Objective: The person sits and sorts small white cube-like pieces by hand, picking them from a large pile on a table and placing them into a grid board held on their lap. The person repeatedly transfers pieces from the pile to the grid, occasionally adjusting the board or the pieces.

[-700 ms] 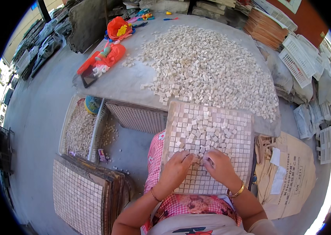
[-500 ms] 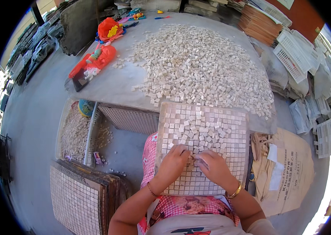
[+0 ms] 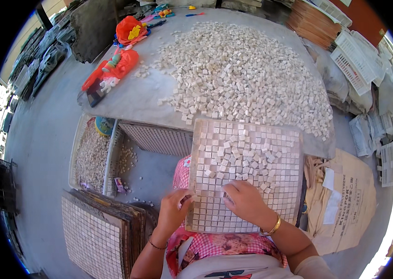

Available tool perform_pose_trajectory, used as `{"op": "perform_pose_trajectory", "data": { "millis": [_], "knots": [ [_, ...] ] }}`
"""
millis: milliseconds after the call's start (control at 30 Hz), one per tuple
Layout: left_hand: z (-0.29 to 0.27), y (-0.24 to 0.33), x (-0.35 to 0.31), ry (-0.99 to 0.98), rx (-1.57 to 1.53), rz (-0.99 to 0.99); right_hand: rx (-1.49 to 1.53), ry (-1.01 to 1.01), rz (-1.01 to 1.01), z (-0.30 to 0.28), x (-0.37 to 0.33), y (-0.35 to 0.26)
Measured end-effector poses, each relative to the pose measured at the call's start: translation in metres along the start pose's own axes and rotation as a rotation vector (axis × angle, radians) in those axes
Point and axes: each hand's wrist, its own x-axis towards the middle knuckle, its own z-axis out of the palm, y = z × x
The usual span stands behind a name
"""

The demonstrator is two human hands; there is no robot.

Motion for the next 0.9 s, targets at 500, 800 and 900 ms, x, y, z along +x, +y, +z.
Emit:
{"op": "perform_pose_trajectory", "data": {
  "millis": [500,800,900],
  "knots": [
    [0.017,0.008,0.009,-0.066,0.11,0.272,-0.06,-0.073,-0.048,0.01,0.007,-0.001],
    [0.017,0.012,0.018,-0.047,0.197,0.301,0.01,0.118,0.036,0.007,0.035,0.0],
    [0.024,0.005,0.019,-0.005,0.218,0.36,0.015,0.14,0.034,0.009,0.048,-0.003]
  ]
}}
